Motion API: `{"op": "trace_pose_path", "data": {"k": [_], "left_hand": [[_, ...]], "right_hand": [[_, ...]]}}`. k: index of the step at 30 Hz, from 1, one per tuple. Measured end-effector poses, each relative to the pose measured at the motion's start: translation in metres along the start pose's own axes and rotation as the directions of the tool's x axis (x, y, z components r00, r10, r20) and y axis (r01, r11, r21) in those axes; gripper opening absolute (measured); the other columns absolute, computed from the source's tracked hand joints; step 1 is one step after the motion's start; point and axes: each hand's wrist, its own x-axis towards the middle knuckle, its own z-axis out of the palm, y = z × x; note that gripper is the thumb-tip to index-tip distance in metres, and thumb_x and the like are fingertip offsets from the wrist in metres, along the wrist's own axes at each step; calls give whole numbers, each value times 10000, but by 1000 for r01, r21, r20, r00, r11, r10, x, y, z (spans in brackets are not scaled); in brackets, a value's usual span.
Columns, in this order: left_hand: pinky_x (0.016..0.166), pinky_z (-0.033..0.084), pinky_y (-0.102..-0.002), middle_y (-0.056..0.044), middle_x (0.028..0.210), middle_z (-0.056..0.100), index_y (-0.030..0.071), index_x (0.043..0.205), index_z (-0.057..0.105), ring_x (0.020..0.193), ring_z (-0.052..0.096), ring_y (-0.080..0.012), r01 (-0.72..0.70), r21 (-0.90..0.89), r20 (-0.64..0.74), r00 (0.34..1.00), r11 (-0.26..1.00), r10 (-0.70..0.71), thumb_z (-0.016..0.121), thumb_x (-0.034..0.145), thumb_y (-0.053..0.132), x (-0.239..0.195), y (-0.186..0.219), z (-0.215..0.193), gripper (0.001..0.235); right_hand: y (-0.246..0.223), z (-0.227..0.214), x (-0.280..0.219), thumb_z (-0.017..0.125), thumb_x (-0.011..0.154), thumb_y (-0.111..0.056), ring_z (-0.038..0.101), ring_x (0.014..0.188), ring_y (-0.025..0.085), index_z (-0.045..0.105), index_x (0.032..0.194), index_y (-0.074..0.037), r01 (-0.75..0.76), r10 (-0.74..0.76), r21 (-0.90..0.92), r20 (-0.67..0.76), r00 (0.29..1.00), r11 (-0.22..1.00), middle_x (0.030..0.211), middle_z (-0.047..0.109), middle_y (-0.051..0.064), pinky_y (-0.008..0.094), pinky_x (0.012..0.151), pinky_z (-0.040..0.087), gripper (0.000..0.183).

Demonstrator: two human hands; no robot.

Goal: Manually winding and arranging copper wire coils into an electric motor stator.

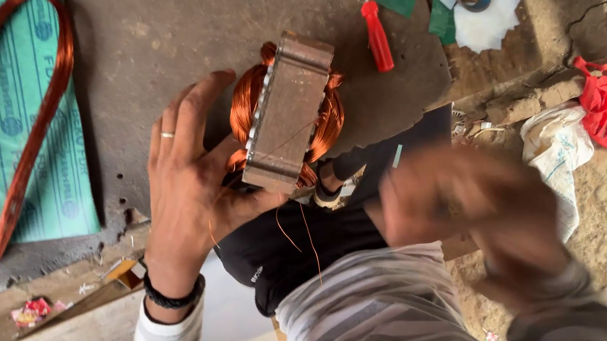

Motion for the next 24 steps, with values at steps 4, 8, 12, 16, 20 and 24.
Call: {"op": "trace_pose_path", "data": {"k": [4,8,12,16,20,24], "left_hand": [[1085,466,-516,-133,1472,522,81,1133,801,1339,527,-354,10,-9,9,1000,1000,-10,902,732,568,1,1,3,639],[1074,474,-508,-120,1447,562,78,1142,794,1335,545,-347,24,10,-4,1000,1000,-24,929,726,444,0,3,5,571],[1087,481,-517,-114,1425,581,67,1172,789,1333,550,-356,12,26,5,1000,1000,-12,947,707,445,0,2,4,619],[1103,485,-516,-115,1422,579,74,1165,778,1349,552,-350,11,13,-11,1000,1000,-11,941,733,414,-3,1,7,574],[1088,469,-525,-138,1422,569,67,1160,771,1336,546,-362,6,10,-4,1000,1000,-6,908,735,524,-2,-1,5,639],[1106,446,-537,-132,1423,574,85,1196,782,1339,539,-367,12,31,1,1000,999,-12,824,707,684,-3,-2,6,774]], "right_hand": [[3,7,-8,774,972,-147,622,720,130,775,1033,-27,-37,39,33,-55,998,999,998,636,86,247,556,509,134],[7,11,-16,785,967,-134,623,709,126,773,1038,-24,-59,63,41,-97,993,997,981,645,87,249,548,504,132],[12,18,-16,796,962,-121,624,698,122,770,1042,-20,-59,66,55,-135,989,997,964,655,88,250,541,499,132],[15,25,-20,807,956,-108,625,687,118,767,1046,-17,-77,88,67,-179,980,995,948,664,88,252,533,494,134],[21,33,-14,817,951,-95,626,676,113,764,1051,-13,-67,81,68,-236,968,995,931,674,89,253,526,488,140],[39,54,-9,828,946,-82,627,665,109,761,1055,-10,-42,60,69,-290,955,997,915,683,90,255,518,483,147]]}}
